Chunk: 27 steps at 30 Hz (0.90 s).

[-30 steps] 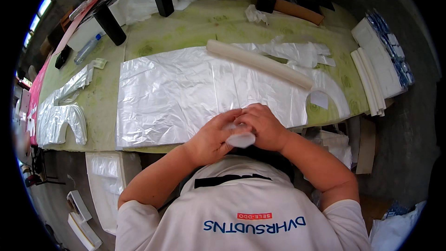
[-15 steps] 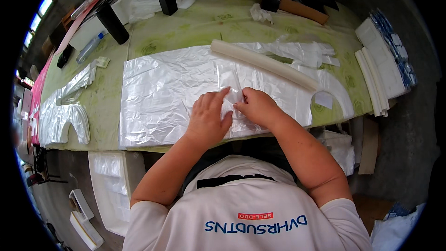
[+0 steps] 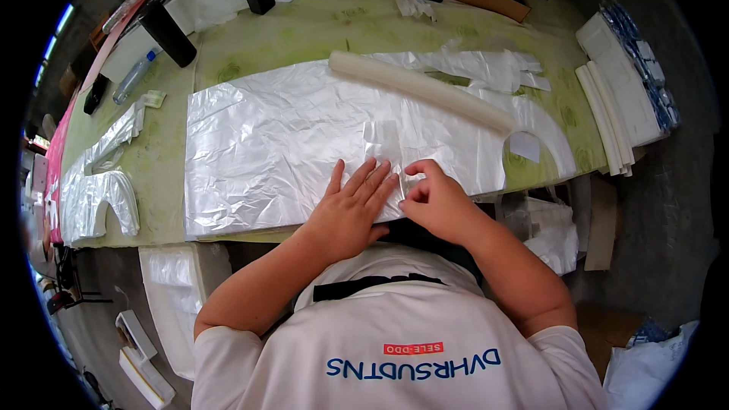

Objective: The person wraps a rectangular white object with clear plastic film on a workbench. They unroll the film, fold it over the object, smooth it, and tear off a strip to seal the package. The wrapped item is placed aside, and the process repeats with another object.

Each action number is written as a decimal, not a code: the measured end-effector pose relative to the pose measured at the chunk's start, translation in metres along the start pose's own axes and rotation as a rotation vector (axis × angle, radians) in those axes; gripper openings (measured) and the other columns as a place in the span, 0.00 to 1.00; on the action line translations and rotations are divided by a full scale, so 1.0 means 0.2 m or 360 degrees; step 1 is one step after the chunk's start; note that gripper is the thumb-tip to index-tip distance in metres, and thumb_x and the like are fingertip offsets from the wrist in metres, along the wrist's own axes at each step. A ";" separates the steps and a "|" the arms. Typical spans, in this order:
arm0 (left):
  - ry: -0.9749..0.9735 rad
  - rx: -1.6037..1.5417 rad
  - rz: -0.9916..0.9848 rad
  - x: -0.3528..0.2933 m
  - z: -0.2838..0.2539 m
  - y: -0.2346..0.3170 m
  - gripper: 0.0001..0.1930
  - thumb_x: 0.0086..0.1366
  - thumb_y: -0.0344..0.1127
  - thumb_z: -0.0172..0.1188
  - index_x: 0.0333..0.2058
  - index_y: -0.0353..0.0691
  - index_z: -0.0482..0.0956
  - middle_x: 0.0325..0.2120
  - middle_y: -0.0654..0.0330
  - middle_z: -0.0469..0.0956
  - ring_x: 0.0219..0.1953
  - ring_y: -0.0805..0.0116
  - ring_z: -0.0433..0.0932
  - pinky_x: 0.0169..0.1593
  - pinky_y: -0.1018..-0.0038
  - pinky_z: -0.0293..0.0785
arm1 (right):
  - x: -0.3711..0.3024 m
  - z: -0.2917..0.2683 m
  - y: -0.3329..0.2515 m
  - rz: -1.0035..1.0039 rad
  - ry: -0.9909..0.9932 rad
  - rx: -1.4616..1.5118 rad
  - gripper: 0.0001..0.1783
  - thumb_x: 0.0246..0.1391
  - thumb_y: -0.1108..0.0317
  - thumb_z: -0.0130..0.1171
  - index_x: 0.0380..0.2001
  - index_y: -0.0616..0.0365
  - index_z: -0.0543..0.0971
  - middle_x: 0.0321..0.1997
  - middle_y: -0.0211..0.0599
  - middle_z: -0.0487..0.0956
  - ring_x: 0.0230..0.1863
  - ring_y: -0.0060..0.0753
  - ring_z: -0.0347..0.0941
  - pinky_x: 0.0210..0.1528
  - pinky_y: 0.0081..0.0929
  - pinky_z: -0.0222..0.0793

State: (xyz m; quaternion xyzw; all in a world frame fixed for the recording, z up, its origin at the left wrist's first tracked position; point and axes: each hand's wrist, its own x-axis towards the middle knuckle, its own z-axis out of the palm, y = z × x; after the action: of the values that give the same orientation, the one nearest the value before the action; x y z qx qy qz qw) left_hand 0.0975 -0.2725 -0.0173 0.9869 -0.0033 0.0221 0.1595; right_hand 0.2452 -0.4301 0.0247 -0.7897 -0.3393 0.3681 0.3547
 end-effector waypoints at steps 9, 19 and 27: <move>0.0297 -0.0526 -0.0046 0.06 -0.03 -0.11 0.36 0.55 0.31 0.66 0.64 0.42 0.66 0.60 0.52 0.71 0.62 0.52 0.71 0.65 0.54 0.65 | 0.12 -0.04 0.20 -0.0986 0.0207 -0.0620 0.25 0.40 0.75 0.63 0.47 0.51 0.78 0.48 0.39 0.80 0.51 0.51 0.72 0.58 0.46 0.66; 0.0566 -0.0663 -0.0637 0.18 0.01 -0.10 0.42 0.61 0.32 0.66 0.71 0.34 0.53 0.25 0.55 0.79 0.31 0.54 0.78 0.46 0.62 0.74 | 0.30 0.00 0.15 -0.0440 0.0437 -0.0388 0.10 0.54 0.67 0.61 0.38 0.59 0.79 0.32 0.44 0.84 0.37 0.52 0.80 0.42 0.46 0.75; 0.0715 -0.0148 -0.0176 0.14 0.03 -0.09 0.42 0.61 0.43 0.69 0.70 0.39 0.60 0.65 0.49 0.67 0.68 0.49 0.64 0.67 0.52 0.61 | 0.28 0.05 0.11 -0.0268 0.0599 -0.0314 0.19 0.55 0.68 0.59 0.49 0.58 0.70 0.32 0.43 0.84 0.37 0.51 0.82 0.42 0.45 0.76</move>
State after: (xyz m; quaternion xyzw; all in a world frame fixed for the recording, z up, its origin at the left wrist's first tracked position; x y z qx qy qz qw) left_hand 0.1265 -0.2563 -0.0268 0.9475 0.0854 0.2321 0.2026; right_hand 0.2716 -0.3940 -0.0170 -0.8442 -0.3663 0.1483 0.3622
